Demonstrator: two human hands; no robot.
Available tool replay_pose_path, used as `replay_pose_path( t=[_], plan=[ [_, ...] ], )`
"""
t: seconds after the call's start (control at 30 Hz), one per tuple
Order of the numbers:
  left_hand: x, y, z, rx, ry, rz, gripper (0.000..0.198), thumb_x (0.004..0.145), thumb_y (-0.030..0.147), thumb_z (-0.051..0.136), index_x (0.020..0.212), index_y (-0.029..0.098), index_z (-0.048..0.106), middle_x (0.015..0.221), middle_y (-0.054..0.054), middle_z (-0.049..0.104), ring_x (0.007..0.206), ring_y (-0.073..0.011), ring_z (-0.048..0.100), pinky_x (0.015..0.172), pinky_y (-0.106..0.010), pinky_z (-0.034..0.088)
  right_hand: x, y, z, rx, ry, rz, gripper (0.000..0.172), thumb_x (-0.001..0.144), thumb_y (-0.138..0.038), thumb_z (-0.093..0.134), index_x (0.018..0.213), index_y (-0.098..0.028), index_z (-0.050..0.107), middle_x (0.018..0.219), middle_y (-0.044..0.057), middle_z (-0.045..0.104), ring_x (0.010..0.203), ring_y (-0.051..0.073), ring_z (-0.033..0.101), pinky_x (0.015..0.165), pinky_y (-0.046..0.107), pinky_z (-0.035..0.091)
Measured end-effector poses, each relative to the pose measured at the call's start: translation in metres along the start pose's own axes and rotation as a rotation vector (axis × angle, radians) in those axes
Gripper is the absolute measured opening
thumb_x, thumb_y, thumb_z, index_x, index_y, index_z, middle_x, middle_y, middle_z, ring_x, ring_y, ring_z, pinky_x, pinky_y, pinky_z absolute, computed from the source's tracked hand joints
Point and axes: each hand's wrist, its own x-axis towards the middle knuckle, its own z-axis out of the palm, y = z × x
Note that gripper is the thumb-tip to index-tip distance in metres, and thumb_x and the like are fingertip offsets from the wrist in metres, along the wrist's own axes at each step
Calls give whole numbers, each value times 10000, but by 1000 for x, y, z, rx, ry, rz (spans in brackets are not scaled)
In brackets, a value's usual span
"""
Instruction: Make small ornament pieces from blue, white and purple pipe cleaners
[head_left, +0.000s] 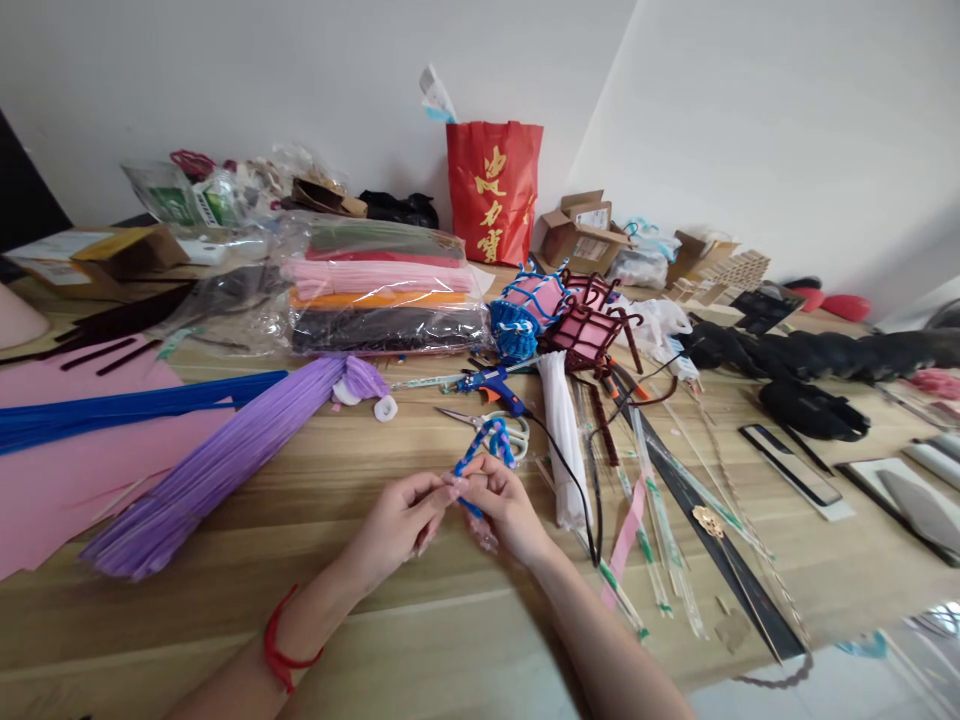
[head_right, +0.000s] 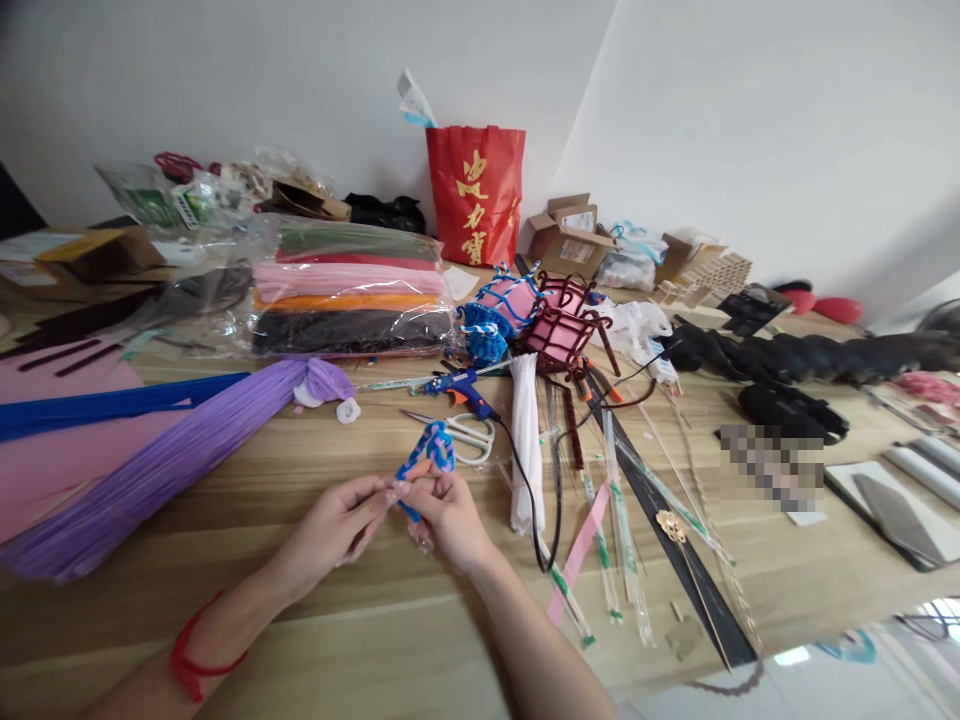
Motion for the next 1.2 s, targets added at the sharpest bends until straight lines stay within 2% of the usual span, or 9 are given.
replay_pose_path(
  t=[0.17, 0.4, 0.5, 0.63, 0.87, 1.0, 1.2],
  plan=[
    [-1, 0, 1, -95, 9, 25, 358, 786, 490, 553, 635, 171, 493, 438, 83, 395, 355, -45, 324, 347, -163, 248, 1, 5, -1, 51, -3, -46, 290, 709, -363, 712, 816, -189, 508, 501, -86, 551, 272, 28, 367, 264, 142, 260],
    [-2, 1, 1, -258, -153, -13, 284, 806, 450, 553, 744, 179, 494, 493, 83, 404, 377, -52, 362, 346, -161, 265, 1, 2, 1, 79, -6, -65, 297, 707, -361, 720, 808, -193, 496, 569, -62, 592, 291, 20, 395, 274, 131, 263],
    [-1, 1, -1, -165, -184, -6, 262, 813, 425, 552, 783, 168, 508, 472, 83, 429, 364, -47, 356, 352, -159, 281, 0, 1, 3, 41, -11, -79, 304, 713, -377, 713, 794, -193, 485, 500, -89, 541, 274, 20, 375, 266, 125, 258],
    [1, -2, -6, -40, -177, 14, 267, 786, 418, 587, 804, 157, 534, 469, 65, 498, 376, -67, 445, 380, -176, 347, 0, 1, 3, -22, -16, -75, 304, 719, -388, 703, 792, -181, 493, 450, -111, 486, 259, 16, 343, 263, 124, 271],
    [2, -1, -10, -30, -245, -16, 264, 754, 344, 635, 923, 156, 558, 537, 56, 557, 400, -88, 519, 394, -201, 404, -1, 1, -1, -151, -35, 28, 322, 693, -407, 713, 808, -146, 563, 398, -98, 493, 242, 39, 390, 244, 130, 296],
    [2, 0, -11, -10, -265, -19, 208, 767, 341, 620, 839, 155, 562, 540, 47, 582, 415, -85, 520, 429, -208, 422, 0, 1, -2, -139, -29, 54, 357, 695, -398, 712, 904, -145, 572, 413, -84, 544, 249, 49, 421, 241, 124, 317],
    [3, -3, -13, -64, -249, -7, 275, 810, 419, 556, 737, 155, 533, 479, 48, 550, 422, -97, 535, 458, -218, 445, 3, 2, -3, -126, 14, 13, 326, 711, -395, 694, 877, -130, 601, 433, -68, 560, 268, 52, 440, 261, 134, 370]
  ],
)
